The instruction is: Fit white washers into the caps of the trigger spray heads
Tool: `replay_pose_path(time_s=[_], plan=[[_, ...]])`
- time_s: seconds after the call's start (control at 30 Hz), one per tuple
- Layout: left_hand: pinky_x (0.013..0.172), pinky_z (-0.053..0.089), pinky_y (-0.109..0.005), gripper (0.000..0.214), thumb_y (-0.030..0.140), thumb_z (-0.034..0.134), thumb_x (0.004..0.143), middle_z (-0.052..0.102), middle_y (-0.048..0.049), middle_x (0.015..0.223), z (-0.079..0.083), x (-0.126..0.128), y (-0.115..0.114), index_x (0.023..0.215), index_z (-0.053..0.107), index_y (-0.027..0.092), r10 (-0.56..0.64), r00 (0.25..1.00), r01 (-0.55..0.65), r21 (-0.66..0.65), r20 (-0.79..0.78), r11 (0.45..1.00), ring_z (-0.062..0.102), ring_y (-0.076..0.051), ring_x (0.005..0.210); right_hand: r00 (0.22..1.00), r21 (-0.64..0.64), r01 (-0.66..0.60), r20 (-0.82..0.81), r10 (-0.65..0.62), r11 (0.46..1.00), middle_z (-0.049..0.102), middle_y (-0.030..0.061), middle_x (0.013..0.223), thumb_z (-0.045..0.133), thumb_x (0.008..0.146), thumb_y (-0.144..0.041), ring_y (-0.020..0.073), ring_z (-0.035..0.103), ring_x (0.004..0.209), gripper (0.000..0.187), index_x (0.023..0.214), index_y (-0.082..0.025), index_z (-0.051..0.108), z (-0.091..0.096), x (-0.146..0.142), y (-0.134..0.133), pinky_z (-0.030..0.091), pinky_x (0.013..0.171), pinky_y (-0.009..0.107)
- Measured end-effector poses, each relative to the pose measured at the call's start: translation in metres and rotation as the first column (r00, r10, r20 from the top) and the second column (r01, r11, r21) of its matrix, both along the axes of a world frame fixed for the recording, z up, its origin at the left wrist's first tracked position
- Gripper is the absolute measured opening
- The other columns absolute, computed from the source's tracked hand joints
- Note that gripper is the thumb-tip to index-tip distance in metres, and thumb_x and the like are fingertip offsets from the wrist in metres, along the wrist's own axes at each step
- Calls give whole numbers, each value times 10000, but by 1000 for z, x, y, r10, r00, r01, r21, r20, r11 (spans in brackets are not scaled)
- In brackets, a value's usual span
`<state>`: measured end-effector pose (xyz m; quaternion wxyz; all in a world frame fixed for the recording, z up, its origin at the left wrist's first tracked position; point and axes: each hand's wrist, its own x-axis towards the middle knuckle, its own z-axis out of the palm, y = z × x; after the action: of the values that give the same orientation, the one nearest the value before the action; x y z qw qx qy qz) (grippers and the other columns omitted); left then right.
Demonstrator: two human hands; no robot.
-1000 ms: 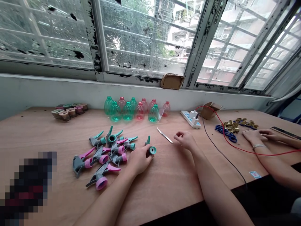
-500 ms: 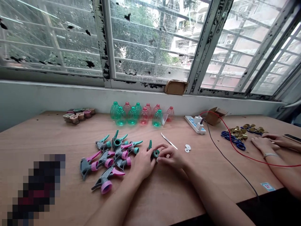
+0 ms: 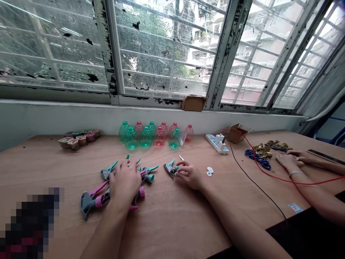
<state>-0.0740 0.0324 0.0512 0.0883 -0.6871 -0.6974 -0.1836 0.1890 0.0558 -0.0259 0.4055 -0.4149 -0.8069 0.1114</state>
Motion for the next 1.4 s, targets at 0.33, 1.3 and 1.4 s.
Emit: replay_pose_path(time_s=[0.33,1.3,1.4], plan=[[885,443,-401,434,91,389,781,620,-93,1175,-15,-31,23,1081,658,252,-75,995,84,-148,62,985,546,-294,1075,987,-63,-14,157,24,998,583,45,1296,616,842,-248,280,362,1326,93,779,-227,681,-4,-5,9,328,1070,533],[830,457,-287,383,127,534,793,638,-38,1084,-57,74,-25,1158,572,238,-611,587,696,54,531,716,600,-202,964,938,-228,15,-334,-92,973,635,14,601,720,734,-440,121,524,546,288,683,-158,693,14,20,-16,395,511,229],[819,453,-288,308,86,535,762,654,-43,997,-55,73,-22,1029,634,203,-592,545,691,82,594,718,600,-198,923,936,-279,-117,-351,12,953,611,4,577,777,665,-437,105,489,525,297,650,-157,677,16,10,-22,378,482,224]])
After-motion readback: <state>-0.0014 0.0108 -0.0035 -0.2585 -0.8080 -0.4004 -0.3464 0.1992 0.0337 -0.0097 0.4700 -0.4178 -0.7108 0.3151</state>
